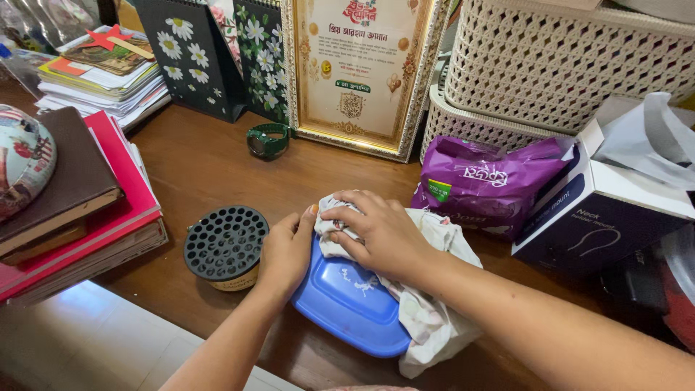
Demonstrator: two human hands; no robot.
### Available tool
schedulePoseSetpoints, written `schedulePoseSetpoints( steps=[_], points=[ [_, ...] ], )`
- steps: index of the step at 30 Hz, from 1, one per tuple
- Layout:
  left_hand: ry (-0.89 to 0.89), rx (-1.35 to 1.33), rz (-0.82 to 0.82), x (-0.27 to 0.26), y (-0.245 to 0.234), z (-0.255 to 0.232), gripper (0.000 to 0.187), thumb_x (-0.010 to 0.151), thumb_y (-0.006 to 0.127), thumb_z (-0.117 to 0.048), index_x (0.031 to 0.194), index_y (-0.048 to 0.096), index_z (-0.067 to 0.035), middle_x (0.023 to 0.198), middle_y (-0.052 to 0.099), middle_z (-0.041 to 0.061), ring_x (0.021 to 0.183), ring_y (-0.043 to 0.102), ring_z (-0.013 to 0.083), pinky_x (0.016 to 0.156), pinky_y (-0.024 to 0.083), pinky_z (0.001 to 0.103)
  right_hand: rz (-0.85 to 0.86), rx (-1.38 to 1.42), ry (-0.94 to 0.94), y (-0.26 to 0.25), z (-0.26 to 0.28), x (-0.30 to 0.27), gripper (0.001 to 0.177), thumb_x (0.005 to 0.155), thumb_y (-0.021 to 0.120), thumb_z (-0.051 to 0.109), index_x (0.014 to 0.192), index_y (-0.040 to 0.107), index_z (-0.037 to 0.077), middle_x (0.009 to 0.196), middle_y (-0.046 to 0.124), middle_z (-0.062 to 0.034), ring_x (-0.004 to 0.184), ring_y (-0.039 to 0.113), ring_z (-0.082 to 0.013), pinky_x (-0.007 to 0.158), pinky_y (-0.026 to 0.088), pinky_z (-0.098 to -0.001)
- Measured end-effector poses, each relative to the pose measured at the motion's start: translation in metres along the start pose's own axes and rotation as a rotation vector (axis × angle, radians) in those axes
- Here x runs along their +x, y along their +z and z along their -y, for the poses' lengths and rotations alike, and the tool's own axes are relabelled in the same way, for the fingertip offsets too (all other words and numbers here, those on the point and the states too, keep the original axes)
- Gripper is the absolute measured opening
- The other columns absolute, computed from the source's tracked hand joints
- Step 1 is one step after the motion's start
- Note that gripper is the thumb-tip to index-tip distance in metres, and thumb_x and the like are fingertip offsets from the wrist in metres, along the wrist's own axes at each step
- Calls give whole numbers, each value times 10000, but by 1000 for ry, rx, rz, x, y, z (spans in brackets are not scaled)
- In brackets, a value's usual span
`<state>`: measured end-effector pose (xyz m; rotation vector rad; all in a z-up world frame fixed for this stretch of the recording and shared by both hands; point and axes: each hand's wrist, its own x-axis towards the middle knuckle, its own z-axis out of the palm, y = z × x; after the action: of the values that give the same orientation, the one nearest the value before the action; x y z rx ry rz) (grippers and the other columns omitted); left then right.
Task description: The person picks up a cloth and wipes down a contact lens box, an earphone box, and a plastic food container one by one before placing them back into baskets on a desk.
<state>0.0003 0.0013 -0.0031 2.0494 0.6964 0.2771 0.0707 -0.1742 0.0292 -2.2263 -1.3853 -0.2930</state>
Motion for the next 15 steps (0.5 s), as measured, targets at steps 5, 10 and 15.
schedulePoseSetpoints(
  steps=[5,10,15],
  points=[
    [22,-79,-47,3,5,11,555,961,588,-512,803,691,10,678,683,194,632,644,267,632,499,419,-19,-22,4,3,-4,10,331,931,667,375,1234,686,243,1362,613,-96,1220,576,-335,908,453,-480],
    [-8,-174,-49,1,6,15,568,947,649,-498,716,645,22,627,642,150,596,553,177,592,483,380,-44,-53,32,8,-7,15,311,926,665,360,1215,697,249,1336,628,-71,1212,587,-307,890,462,-477],
    [-57,-162,-42,-5,1,6,547,902,690,-502,706,637,5,633,658,136,592,576,189,598,494,376,-52,-90,126,10,-7,13,300,932,649,379,1203,704,263,1309,646,-37,1215,597,-285,873,471,-482]
  ],
)
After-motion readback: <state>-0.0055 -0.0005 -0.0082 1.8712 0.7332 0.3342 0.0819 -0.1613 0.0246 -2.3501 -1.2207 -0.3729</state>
